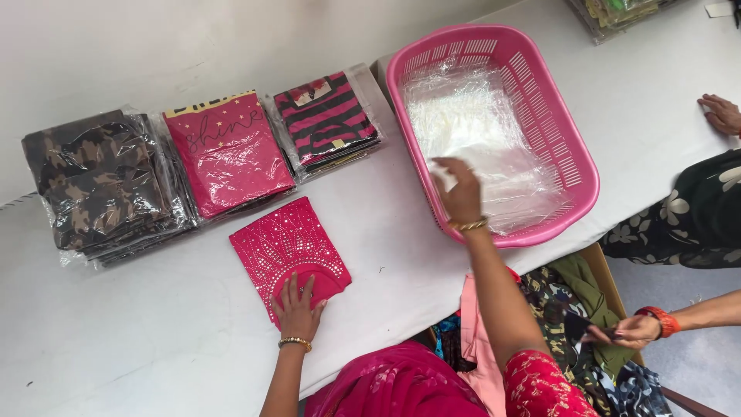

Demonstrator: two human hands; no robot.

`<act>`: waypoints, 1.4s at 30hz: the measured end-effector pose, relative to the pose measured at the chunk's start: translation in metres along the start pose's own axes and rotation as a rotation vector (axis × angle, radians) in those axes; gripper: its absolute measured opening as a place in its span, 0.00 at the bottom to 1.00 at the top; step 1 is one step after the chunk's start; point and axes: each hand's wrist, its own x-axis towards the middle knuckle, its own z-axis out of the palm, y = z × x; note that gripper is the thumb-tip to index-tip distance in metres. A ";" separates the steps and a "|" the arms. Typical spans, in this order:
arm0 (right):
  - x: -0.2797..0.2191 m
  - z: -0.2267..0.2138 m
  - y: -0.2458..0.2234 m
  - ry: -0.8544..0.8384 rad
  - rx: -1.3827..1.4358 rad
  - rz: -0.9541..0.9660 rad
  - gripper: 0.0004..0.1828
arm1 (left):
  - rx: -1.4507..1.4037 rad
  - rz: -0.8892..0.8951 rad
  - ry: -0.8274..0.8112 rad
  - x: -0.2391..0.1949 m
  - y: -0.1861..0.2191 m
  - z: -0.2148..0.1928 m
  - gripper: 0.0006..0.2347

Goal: The person folds several t-shirts on a white table, including a pink shirt with 'DREAM' text, a pink shirt with rhinestones, and a light blue shirt with 'HOOBAY' text. After folding each shirt, the person places it into a clear plastic bag and stacks the packaged items on the table.

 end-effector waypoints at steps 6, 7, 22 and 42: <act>0.009 -0.037 0.140 -0.475 -0.586 0.427 0.34 | -0.009 -0.046 0.134 -0.025 -0.022 0.003 0.29; 0.010 -0.037 0.131 -0.747 -0.672 0.640 0.43 | -0.025 -0.064 0.160 -0.030 -0.026 0.005 0.29; -0.029 -0.005 0.181 -0.836 -0.573 0.412 0.51 | -0.157 -0.172 0.243 -0.038 -0.028 -0.007 0.28; 0.029 -0.041 0.010 0.171 -0.022 0.272 0.14 | -0.272 -0.179 0.247 -0.011 -0.046 -0.008 0.25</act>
